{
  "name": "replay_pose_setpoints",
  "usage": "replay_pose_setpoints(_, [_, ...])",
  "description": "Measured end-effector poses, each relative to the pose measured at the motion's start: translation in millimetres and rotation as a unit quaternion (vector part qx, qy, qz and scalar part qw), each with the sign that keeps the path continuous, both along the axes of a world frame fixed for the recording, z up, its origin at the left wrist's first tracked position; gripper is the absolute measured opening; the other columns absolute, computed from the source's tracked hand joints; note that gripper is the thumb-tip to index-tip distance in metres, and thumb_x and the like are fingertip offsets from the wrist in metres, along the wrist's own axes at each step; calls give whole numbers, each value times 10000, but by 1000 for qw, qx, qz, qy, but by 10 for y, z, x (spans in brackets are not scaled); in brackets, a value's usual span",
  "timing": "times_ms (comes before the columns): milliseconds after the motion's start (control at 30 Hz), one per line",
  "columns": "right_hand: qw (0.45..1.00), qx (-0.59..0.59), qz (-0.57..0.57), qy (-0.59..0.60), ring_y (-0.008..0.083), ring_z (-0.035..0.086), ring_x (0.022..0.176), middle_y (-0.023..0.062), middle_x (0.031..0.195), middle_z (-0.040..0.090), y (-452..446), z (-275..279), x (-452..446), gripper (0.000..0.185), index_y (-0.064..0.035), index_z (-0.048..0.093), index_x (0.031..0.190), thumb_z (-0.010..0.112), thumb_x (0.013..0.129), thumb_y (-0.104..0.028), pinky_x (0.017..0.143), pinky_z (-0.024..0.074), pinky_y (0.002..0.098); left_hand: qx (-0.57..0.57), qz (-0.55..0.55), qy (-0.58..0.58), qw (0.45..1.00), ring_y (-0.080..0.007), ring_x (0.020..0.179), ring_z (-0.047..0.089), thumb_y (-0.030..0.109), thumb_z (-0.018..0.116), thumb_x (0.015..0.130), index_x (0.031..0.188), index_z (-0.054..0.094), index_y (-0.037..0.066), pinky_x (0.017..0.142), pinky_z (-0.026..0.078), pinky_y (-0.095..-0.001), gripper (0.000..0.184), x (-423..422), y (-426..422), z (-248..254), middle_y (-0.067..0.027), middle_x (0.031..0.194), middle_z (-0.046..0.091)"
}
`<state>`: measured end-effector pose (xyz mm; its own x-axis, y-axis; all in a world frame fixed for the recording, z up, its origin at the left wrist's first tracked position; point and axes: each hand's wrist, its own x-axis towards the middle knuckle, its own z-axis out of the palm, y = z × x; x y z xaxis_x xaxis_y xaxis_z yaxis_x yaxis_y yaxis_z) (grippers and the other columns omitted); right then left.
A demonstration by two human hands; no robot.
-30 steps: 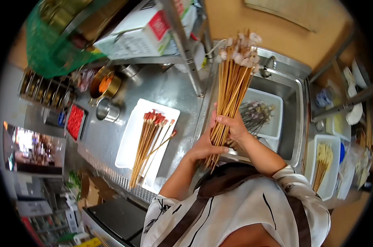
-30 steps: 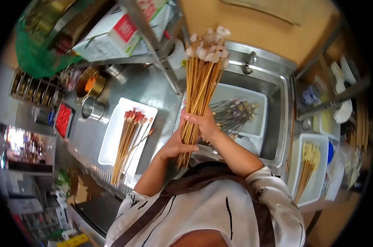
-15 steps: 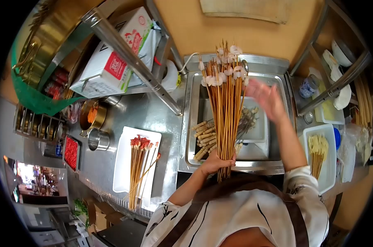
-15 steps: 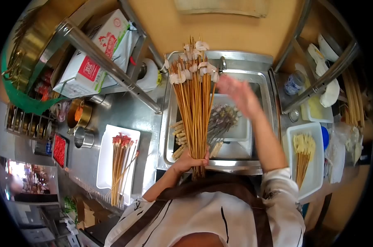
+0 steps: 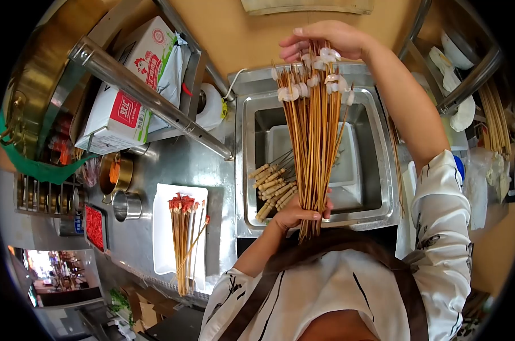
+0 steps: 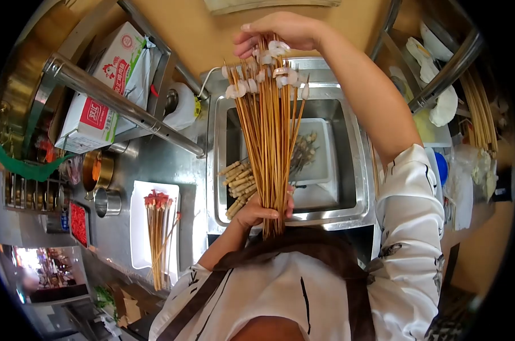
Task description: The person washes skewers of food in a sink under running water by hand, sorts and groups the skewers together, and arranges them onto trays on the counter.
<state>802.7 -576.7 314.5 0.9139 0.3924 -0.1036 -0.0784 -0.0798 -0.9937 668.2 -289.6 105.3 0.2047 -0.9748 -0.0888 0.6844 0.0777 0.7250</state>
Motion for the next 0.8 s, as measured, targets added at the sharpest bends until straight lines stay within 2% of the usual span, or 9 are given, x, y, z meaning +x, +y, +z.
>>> replay_pose_setpoints(267, [984,-138,34,-109,193,391,1241,82,1310,461,312,-12,-230,529,-59,423,1305,384,929,-428,1053,262,324,-51,-1,56,997,-202,805,557,119,688,685,1243,361,9,721,457,-321,656,62,-54,-8,-109,939,557])
replay_pose_setpoints(367, [953,-177,-157,-188,191,397,1234,86,1296,472,290,-87,-276,528,-47,430,1294,395,925,-424,1042,275,346,-50,-11,41,998,-182,725,525,112,667,697,1184,396,21,685,444,-318,565,84,-75,-82,-82,852,527])
replay_pose_setpoints(433, [901,-29,-283,-329,225,416,1222,115,1305,453,72,-114,-316,553,-29,396,1303,372,927,-434,1039,283,384,-56,-14,46,997,-171,686,504,104,657,700,1150,412,28,670,437,-319,518,84,-80,-116,-68,806,506])
replay_pose_setpoints(533, [860,91,-423,-270,213,452,1179,142,1229,505,135,-366,-856,550,-39,431,1275,460,888,-428,1009,314,361,-75,-7,79,994,-163,662,491,83,643,698,1107,432,37,662,429,-319,462,100,-74,-114,-49,746,478])
replay_pose_setpoints(600, [878,91,-435,-178,236,464,1163,165,1255,471,413,-766,-1195,678,-17,319,1338,549,842,-418,999,326,363,-53,28,71,996,-158,660,485,59,631,698,1091,442,41,660,422,-310,436,113,-67,-69,-37,713,465])
replay_pose_setpoints(667, [906,99,-402,-87,250,463,1157,186,1295,419,805,-1227,-1454,818,-5,197,1379,663,780,-312,966,365,364,-33,57,43,997,-159,663,500,62,633,705,1088,446,46,639,428,-310,427,139,-105,-11,-38,716,488])
replay_pose_setpoints(733, [930,89,-358,-11,258,484,1116,201,1330,357,1198,-1524,-1567,930,-12,105,1398,721,723,-188,916,411,370,153,147,-166,963,-177,688,535,81,643,714,1098,446,35,641,450,-332,434,145,-172,-91,-55,776,537])
replay_pose_setpoints(767, [915,20,-393,-85,239,522,1033,191,1242,425,1375,-1613,-1532,847,-8,178,1366,710,723,-146,852,446,350,215,223,-302,902,-228,761,582,140,667,719,1118,433,9,685,472,-354,481,98,-254,-168,-98,857,584])
replay_pose_setpoints(800, [890,-52,-424,-158,220,561,950,180,1154,493,1488,-1686,-1502,766,-5,250,1333,700,722,-105,788,481,330,216,218,-302,903,-228,761,582,140,667,719,1118,433,9,685,472,-354,481,33,-309,-114,-98,857,584])
